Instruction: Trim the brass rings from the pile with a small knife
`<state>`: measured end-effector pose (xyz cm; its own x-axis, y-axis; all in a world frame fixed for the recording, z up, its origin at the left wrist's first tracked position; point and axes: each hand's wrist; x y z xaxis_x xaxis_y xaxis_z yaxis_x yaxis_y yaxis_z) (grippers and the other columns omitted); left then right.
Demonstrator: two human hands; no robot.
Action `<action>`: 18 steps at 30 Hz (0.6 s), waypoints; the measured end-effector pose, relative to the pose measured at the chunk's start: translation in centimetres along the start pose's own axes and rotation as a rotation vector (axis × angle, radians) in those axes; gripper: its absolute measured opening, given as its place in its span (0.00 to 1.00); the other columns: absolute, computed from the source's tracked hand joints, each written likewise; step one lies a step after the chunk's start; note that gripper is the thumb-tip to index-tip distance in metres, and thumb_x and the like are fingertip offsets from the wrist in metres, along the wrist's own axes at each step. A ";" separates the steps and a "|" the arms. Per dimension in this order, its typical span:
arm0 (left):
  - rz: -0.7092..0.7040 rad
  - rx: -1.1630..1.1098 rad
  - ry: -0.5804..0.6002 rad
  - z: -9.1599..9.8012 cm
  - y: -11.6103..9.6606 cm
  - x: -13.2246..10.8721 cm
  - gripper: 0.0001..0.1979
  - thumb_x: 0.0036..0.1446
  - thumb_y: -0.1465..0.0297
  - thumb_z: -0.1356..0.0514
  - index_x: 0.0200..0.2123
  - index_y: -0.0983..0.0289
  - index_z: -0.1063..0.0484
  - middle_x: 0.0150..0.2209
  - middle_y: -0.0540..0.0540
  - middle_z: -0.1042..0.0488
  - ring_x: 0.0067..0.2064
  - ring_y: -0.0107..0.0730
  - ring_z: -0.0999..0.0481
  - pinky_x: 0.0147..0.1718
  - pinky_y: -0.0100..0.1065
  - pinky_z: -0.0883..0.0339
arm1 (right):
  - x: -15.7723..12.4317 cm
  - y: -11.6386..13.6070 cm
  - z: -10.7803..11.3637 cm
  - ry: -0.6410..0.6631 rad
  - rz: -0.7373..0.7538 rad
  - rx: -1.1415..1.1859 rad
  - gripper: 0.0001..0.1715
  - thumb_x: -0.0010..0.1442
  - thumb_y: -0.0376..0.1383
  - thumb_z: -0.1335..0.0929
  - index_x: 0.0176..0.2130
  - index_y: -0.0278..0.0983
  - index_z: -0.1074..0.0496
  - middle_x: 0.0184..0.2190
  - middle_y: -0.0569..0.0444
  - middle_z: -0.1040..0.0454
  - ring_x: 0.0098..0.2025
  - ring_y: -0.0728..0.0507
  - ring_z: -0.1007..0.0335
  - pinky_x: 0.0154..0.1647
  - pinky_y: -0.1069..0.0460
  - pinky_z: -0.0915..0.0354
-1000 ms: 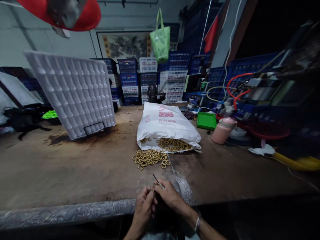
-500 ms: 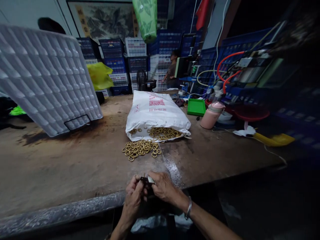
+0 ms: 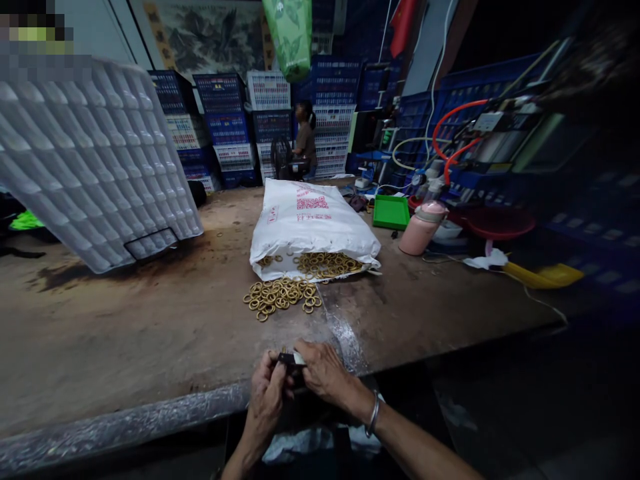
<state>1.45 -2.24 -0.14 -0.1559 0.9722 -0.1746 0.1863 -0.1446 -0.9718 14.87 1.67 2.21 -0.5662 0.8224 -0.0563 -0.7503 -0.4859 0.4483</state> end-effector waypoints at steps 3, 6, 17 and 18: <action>-0.005 0.014 -0.013 -0.2 -0.6 -0.6 0.16 0.45 0.55 0.41 0.26 0.63 0.36 0.19 0.46 0.35 0.18 0.23 0.37 0.15 0.25 0.40 | 0.4 -0.2 -0.1 0.010 -0.021 -0.037 0.17 0.48 0.28 0.42 0.40 0.35 0.36 0.31 0.51 0.28 0.33 0.45 0.34 0.30 0.54 0.50; 0.000 0.002 0.070 -0.7 -1.5 -1.8 0.15 0.47 0.57 0.40 0.24 0.64 0.35 0.20 0.48 0.32 0.20 0.23 0.36 0.20 0.26 0.37 | 1.1 -1.0 0.1 -0.021 -0.107 -0.103 0.16 0.50 0.28 0.42 0.40 0.35 0.36 0.29 0.49 0.28 0.30 0.45 0.33 0.29 0.53 0.50; 0.311 -0.385 -0.017 -0.6 0.6 -0.6 0.22 0.28 0.58 0.30 0.24 0.67 0.31 0.23 0.55 0.25 0.21 0.30 0.29 0.14 0.27 0.38 | 5.4 -5.6 1.0 -0.364 -0.365 -0.068 0.12 0.55 0.32 0.41 0.42 0.36 0.38 0.34 0.51 0.27 0.34 0.46 0.32 0.28 0.54 0.50; 0.341 -0.402 -0.015 -0.4 0.9 -0.3 0.22 0.26 0.58 0.30 0.23 0.66 0.32 0.22 0.54 0.25 0.20 0.30 0.28 0.14 0.27 0.39 | 5.9 -5.8 0.9 -0.361 -0.377 -0.070 0.12 0.57 0.33 0.40 0.42 0.36 0.39 0.33 0.50 0.27 0.34 0.46 0.32 0.28 0.54 0.50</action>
<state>2.03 -2.58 -0.95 -0.0348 0.8791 -0.4753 0.5856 -0.3675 -0.7225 16.16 9.63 0.10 -0.1082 0.9876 0.1140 -0.9072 -0.1449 0.3948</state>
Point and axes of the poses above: each hand's wrist, its own x-axis towards the middle knuckle, its own z-axis out of the back of the hand, y = z × x
